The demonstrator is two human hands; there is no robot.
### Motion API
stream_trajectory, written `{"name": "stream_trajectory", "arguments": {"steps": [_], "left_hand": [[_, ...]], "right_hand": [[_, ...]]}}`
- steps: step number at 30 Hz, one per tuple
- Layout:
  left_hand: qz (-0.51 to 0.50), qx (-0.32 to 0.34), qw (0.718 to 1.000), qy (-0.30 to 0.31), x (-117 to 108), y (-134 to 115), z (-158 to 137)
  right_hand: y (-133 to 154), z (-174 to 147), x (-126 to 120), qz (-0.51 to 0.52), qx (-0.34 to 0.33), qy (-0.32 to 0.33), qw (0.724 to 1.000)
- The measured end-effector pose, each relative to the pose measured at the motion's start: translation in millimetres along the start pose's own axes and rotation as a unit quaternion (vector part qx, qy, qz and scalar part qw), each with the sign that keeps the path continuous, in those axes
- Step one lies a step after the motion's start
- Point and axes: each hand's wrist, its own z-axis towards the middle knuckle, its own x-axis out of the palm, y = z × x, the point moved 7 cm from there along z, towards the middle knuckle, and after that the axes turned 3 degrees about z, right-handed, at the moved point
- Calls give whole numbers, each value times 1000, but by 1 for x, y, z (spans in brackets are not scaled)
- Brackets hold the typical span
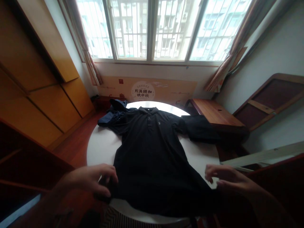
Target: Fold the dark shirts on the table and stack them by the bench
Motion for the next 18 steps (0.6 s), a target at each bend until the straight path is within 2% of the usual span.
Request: {"name": "stream_trajectory", "arguments": {"steps": [1,3,5,7,9,11,14,18], "left_hand": [[1,9,1000,-15,-6,0,10],[36,27,993,-105,-27,4,43],[98,28,972,-210,-48,11,88],[171,0,947,-272,-64,26,141],[227,-57,931,-280,-76,48,193],[249,-128,922,-266,-89,74,235],[257,-202,916,-232,-107,108,275],[267,-212,915,-215,-126,131,303]], "right_hand": [[-5,13,2,31,11,-5,999],[-15,51,8,62,37,-35,997],[-20,100,18,5,29,-84,996],[-19,153,36,-102,-16,-115,988],[-25,203,63,-241,-12,-95,966],[-41,244,84,-341,37,-61,937],[-64,285,93,-376,113,-46,919],[-82,316,82,-371,138,-49,917]]}}
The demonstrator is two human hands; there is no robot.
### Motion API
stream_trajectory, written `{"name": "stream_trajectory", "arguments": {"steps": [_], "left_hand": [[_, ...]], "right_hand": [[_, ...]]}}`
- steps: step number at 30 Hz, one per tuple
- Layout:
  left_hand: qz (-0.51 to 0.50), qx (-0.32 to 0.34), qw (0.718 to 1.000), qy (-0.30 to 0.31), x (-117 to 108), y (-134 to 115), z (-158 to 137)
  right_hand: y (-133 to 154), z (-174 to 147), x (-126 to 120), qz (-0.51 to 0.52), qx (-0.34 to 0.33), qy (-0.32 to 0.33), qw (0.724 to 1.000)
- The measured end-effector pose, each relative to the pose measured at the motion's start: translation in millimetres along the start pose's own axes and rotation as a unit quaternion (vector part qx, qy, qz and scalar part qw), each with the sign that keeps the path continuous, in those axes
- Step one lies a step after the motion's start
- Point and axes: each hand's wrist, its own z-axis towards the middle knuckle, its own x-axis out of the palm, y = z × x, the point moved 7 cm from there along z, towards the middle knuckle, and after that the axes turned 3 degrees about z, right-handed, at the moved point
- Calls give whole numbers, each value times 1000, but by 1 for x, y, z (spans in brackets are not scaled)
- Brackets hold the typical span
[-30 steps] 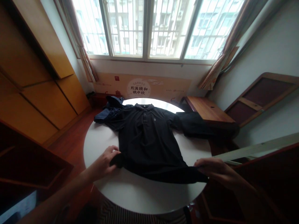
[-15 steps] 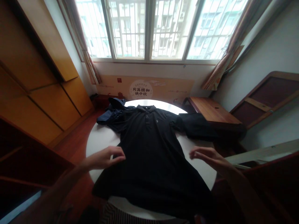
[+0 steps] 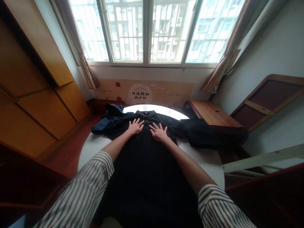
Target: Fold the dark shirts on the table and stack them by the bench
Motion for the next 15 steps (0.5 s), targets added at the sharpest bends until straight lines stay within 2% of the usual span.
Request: {"name": "stream_trajectory", "arguments": {"steps": [5,10,13,15], "left_hand": [[1,-12,1000,9,1,7,28],[7,-12,1000,-13,-6,1,33],[10,-23,999,-49,-20,2,29],[17,-52,995,-87,-36,14,25]], "right_hand": [[-10,24,-3,-2,20,1,1000],[-11,26,-3,-11,24,-7,1000],[-11,22,-3,-14,26,-11,1000],[-11,21,-3,-12,24,-17,1000]]}}
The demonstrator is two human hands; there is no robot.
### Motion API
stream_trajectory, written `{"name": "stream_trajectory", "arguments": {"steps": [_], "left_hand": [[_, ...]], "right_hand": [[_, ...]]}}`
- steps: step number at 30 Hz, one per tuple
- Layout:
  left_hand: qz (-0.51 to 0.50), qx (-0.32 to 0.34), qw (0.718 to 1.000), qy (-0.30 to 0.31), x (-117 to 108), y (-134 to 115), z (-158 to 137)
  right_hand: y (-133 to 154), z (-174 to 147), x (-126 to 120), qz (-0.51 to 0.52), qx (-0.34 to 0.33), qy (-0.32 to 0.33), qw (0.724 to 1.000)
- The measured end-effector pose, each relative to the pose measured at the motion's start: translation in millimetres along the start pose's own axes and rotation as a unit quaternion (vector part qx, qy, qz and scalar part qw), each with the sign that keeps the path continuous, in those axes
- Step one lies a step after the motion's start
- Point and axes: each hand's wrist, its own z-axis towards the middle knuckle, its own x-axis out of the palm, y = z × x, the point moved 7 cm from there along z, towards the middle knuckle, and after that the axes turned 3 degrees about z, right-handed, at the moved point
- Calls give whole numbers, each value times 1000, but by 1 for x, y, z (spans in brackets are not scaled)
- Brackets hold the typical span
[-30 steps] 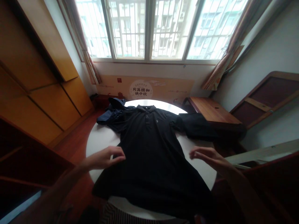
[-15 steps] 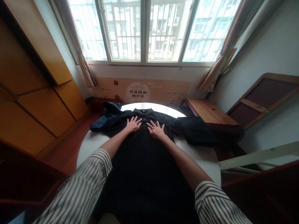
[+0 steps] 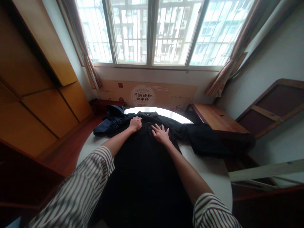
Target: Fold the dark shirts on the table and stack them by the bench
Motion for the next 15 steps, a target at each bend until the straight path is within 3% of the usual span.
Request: {"name": "stream_trajectory", "arguments": {"steps": [3,5,7,11,15], "left_hand": [[25,-74,996,-41,-26,39,-1],[39,-96,994,-21,-35,66,-4],[41,-73,996,13,-40,82,-10],[28,14,999,10,-53,87,-22],[12,39,999,-32,-72,89,-25]], "right_hand": [[0,-1,0,2,-3,-2,1000],[0,0,0,6,-6,-1,1000],[0,0,0,12,-8,-1,1000],[0,0,-1,17,-9,-1,1000],[1,0,-1,26,-14,-4,1000]]}}
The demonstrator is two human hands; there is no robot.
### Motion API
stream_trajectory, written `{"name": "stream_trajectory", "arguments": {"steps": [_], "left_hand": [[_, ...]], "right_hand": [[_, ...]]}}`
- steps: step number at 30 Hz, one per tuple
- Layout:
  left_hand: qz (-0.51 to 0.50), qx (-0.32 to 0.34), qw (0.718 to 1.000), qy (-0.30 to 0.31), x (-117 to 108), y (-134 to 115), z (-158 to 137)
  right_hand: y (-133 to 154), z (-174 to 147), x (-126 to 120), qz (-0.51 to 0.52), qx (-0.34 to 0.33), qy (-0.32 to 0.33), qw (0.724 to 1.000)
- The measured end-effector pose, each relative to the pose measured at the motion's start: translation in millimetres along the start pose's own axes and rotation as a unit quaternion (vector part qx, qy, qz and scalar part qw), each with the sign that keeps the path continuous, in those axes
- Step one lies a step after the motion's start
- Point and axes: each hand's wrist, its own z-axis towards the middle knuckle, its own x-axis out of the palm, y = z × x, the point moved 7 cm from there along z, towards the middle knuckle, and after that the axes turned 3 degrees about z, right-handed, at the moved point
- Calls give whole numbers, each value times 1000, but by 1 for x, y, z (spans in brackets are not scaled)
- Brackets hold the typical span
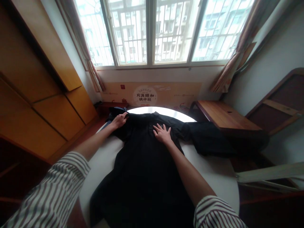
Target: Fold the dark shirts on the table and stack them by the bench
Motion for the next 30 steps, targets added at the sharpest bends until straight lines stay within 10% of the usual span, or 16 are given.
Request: {"name": "stream_trajectory", "arguments": {"steps": [9,14,21,25,30], "left_hand": [[62,80,992,-70,-36,-31,-12],[-112,88,988,-66,-53,-48,-24],[-300,-57,910,281,-6,-1,-46],[-362,-66,906,208,-22,24,-46],[-44,-165,982,87,-53,62,-22]], "right_hand": [[1,-1,-1,7,-2,-13,1000],[0,0,0,9,-2,-8,1000],[1,-1,-1,11,0,-4,1000],[1,-1,-3,17,-1,-10,1000],[1,-1,-2,17,-1,-13,1000]]}}
